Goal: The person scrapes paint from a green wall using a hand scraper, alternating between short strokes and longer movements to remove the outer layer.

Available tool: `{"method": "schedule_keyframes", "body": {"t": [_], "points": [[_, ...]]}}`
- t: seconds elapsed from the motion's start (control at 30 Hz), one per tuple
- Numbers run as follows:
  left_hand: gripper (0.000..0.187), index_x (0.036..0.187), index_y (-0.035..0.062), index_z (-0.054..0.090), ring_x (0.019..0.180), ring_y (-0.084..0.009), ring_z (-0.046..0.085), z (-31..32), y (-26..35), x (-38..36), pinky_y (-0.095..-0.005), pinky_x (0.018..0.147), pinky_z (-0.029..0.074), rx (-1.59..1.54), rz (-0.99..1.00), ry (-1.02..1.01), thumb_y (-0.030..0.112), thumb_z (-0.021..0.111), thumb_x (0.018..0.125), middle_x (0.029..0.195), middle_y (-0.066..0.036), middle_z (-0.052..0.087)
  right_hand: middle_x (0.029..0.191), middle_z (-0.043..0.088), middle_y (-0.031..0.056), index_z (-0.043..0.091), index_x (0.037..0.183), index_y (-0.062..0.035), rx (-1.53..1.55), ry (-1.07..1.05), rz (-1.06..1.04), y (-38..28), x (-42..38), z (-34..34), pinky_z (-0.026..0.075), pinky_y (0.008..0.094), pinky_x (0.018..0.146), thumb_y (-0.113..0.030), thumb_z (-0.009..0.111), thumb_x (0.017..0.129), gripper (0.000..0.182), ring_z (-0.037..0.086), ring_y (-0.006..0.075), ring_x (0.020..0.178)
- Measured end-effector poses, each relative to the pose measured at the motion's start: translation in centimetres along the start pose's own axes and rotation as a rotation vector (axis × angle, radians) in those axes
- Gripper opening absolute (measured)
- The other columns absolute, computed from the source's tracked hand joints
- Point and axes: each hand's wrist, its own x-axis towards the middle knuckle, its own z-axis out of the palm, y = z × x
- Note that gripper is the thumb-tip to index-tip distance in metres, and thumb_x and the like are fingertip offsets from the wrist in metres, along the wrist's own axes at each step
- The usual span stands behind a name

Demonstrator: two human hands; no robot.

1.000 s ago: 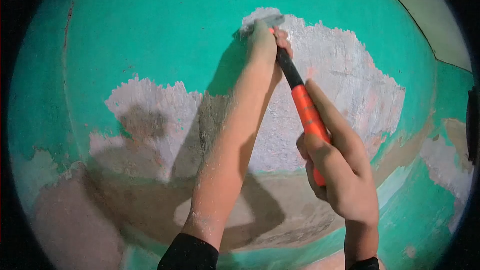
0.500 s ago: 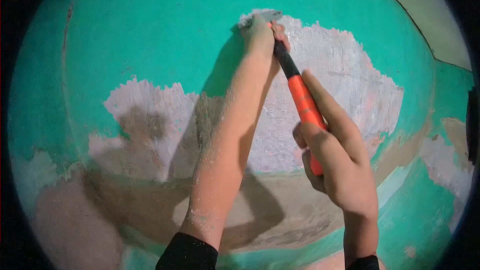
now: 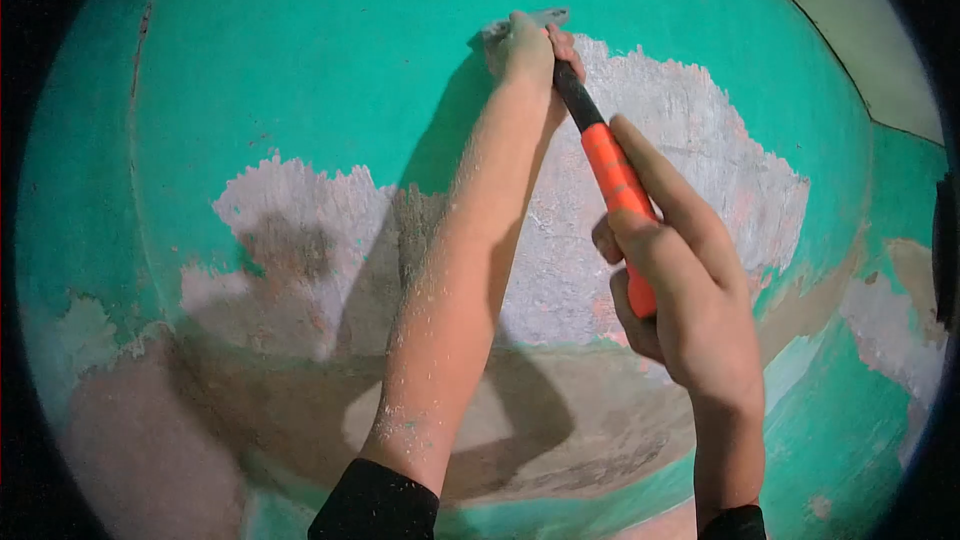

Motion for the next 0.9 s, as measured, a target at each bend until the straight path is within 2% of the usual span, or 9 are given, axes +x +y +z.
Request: {"method": "schedule_keyframes", "body": {"t": [0.13, 0.17, 0.27, 0.3, 0.43, 0.53, 0.67, 0.7, 0.9], "points": [[0.035, 0.074, 0.0113, 0.042, 0.045, -0.0042, 0.038, 0.3, -0.7, -1.7, -0.0199, 0.041, 0.035, 0.045, 0.005, 0.096, 0.036, 0.034, 0.097, 0.059, 0.005, 0.042, 0.076, 0.05, 0.0021, 0.04, 0.14, -0.0032, -0.079, 0.013, -0.042, 0.7, -0.4, -0.1, 0.027, 0.0181, 0.039, -0.016, 0.044, 0.084, 0.058, 0.036, 0.002, 0.046], [0.035, 0.078, 0.011, 0.043, 0.045, -0.0035, 0.038, 0.0, -0.3, -0.7, -0.0193, 0.042, 0.035, 0.129, 0.085, -0.01, 0.038, 0.032, 0.097, 0.06, 0.005, 0.043, 0.076, 0.05, 0.0022, 0.04, 0.139, -0.0031, -0.071, 0.02, -0.03, 0.5, -0.3, -0.1, 0.027, 0.018, 0.039, -0.016, 0.044, 0.083, 0.058, 0.036, 0.0021, 0.046], [0.035, 0.084, 0.0107, 0.044, 0.045, -0.0034, 0.038, 0.9, -0.2, 0.5, -0.0218, 0.042, 0.035, -0.081, 0.015, 0.117, 0.04, 0.032, 0.097, 0.061, 0.005, 0.044, 0.076, 0.05, 0.0025, 0.039, 0.14, -0.0027, 0.005, 0.027, 0.055, -1.6, -0.1, -0.3, 0.027, 0.018, 0.038, -0.017, 0.044, 0.083, 0.058, 0.035, 0.0024, 0.045], [0.038, 0.088, 0.0099, 0.044, 0.046, -0.0035, 0.039, 0.2, -0.3, 0.1, -0.0219, 0.042, 0.035, -0.035, -0.012, 0.051, 0.044, 0.031, 0.098, 0.063, 0.004, 0.045, 0.076, 0.05, 0.0027, 0.039, 0.14, -0.0027, -0.041, 0.031, 0.027, -0.6, -0.4, -0.3, 0.026, 0.0181, 0.038, -0.017, 0.044, 0.083, 0.059, 0.035, 0.0023, 0.044], [0.039, 0.084, 0.0106, 0.044, 0.046, -0.0035, 0.038, 0.2, -0.8, -0.8, -0.0197, 0.042, 0.036, 0.019, -0.027, 0.131, 0.046, 0.032, 0.098, 0.062, 0.005, 0.045, 0.077, 0.05, 0.0031, 0.038, 0.14, -0.0027, -0.094, 0.033, -0.054, 1.8, -0.5, 0.0, 0.025, 0.0178, 0.037, -0.018, 0.045, 0.084, 0.059, 0.034, 0.0018, 0.043], [0.039, 0.083, 0.0113, 0.043, 0.045, -0.0039, 0.038, 0.8, -0.2, 0.0, -0.0203, 0.042, 0.035, -0.064, -0.04, 0.063, 0.046, 0.033, 0.097, 0.061, 0.005, 0.044, 0.077, 0.05, 0.003, 0.037, 0.141, -0.0033, -0.012, 0.001, -0.023, 0.1, 0.0, -0.3, 0.028, 0.0177, 0.039, -0.018, 0.045, 0.084, 0.06, 0.037, 0.0027, 0.046], [0.038, 0.079, 0.0117, 0.044, 0.045, -0.0023, 0.037, 0.4, -0.6, -2.2, -0.0193, 0.042, 0.034, 0.034, -0.043, 0.124, 0.043, 0.033, 0.097, 0.061, 0.006, 0.043, 0.077, 0.051, 0.0028, 0.036, 0.142, -0.0046, -0.062, -0.008, -0.023, 1.7, -0.9, -0.1, 0.028, 0.0173, 0.039, -0.016, 0.044, 0.085, 0.059, 0.037, 0.0033, 0.046], [0.039, 0.078, 0.0119, 0.044, 0.045, -0.0021, 0.036, -0.4, -0.5, -0.5, -0.0186, 0.041, 0.034, 0.061, 0.002, 0.062, 0.043, 0.032, 0.098, 0.062, 0.006, 0.043, 0.076, 0.051, 0.0028, 0.034, 0.143, -0.005, -0.06, -0.022, -0.052, 1.7, -0.4, 0.1, 0.027, 0.0168, 0.038, -0.016, 0.043, 0.084, 0.061, 0.035, 0.0029, 0.044], [0.04, 0.08, 0.0105, 0.044, 0.046, -0.0021, 0.037, 0.2, -0.2, -1.6, -0.0189, 0.042, 0.034, 0.011, -0.04, 0.089, 0.043, 0.03, 0.099, 0.062, 0.006, 0.043, 0.075, 0.05, 0.0028, 0.035, 0.142, -0.0041, -0.045, -0.022, 0.034, 0.8, -1.0, 0.1, 0.027, 0.017, 0.038, -0.016, 0.043, 0.086, 0.058, 0.035, 0.002, 0.043]]}}
